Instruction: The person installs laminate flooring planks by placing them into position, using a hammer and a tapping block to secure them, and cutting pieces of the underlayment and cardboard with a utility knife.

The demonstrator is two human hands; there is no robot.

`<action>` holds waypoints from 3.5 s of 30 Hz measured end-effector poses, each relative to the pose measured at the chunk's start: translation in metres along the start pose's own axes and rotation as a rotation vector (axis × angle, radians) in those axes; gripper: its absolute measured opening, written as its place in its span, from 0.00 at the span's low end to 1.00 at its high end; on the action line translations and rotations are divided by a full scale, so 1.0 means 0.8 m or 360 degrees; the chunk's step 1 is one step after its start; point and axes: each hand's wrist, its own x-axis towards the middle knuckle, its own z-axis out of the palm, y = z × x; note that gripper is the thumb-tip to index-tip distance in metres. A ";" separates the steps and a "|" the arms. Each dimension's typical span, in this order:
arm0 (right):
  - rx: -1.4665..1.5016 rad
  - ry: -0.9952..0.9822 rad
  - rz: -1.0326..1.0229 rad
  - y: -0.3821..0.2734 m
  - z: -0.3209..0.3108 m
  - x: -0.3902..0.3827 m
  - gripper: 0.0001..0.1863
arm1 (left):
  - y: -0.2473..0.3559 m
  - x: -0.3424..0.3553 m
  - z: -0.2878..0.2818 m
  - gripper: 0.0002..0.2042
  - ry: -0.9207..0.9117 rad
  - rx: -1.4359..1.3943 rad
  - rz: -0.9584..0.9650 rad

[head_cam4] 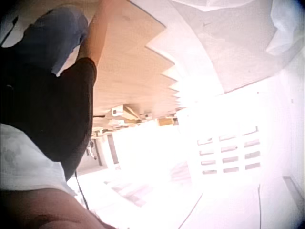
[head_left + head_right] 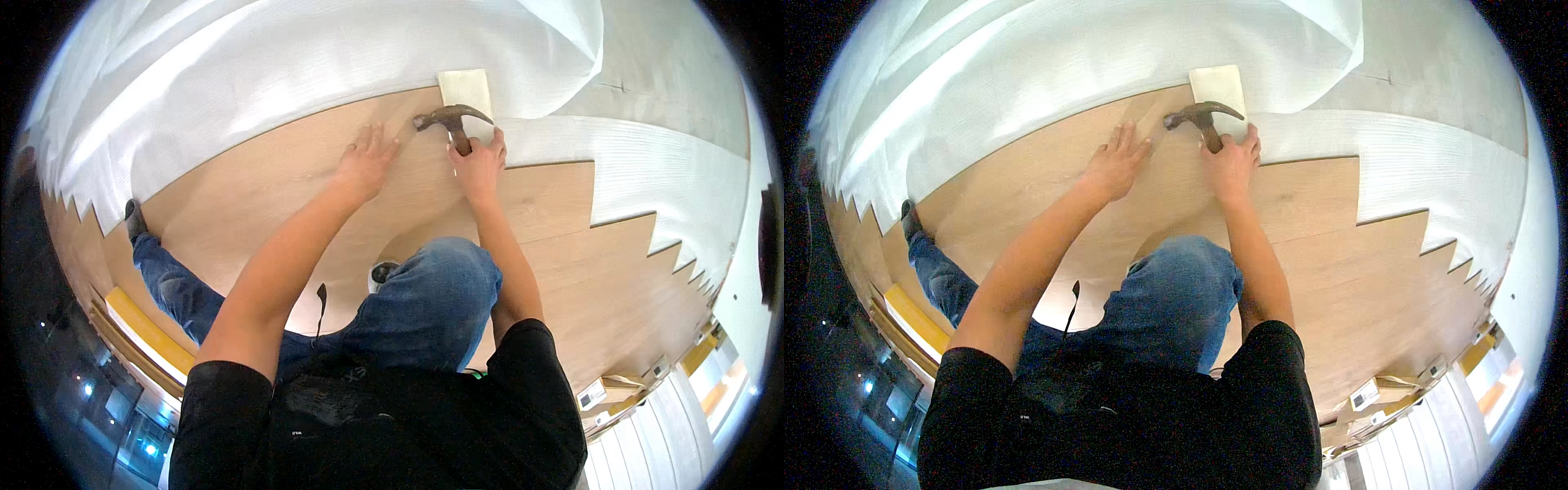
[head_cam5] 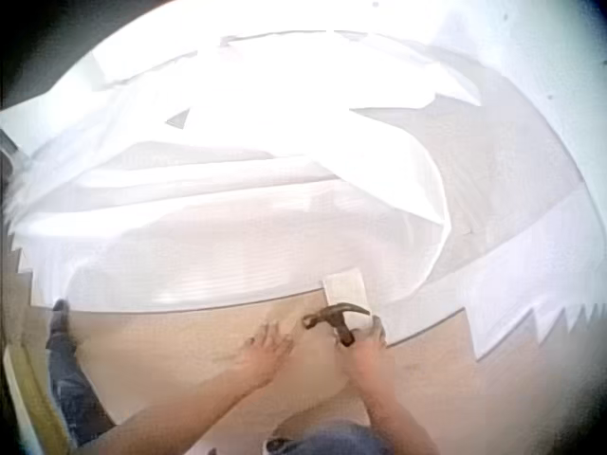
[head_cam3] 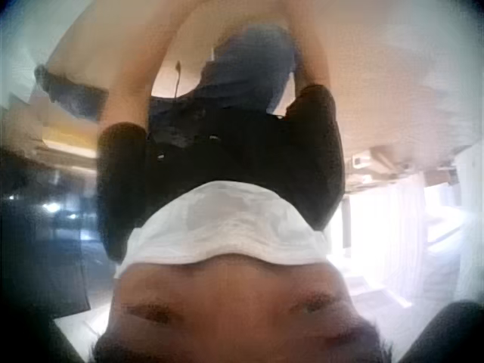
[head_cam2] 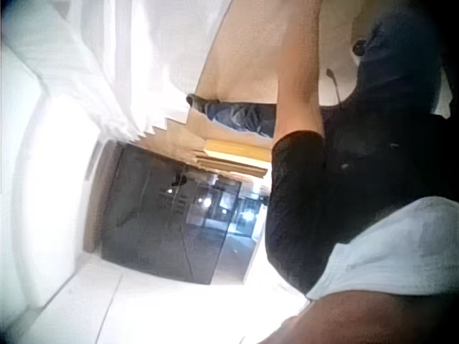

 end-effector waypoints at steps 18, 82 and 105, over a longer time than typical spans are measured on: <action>0.0005 -0.0204 0.0156 0.224 -0.121 0.060 0.22 | 0.116 0.169 0.022 0.23 0.0179 -0.1211 -0.0011; 0.0356 -0.0532 0.0425 0.259 -0.123 0.088 0.06 | 0.139 0.188 0.058 0.33 0.0190 -0.2283 -0.0862; 0.0757 -0.0394 0.0199 0.202 -0.060 0.024 0.10 | 0.050 0.041 0.074 0.19 0.0500 -0.0519 0.0166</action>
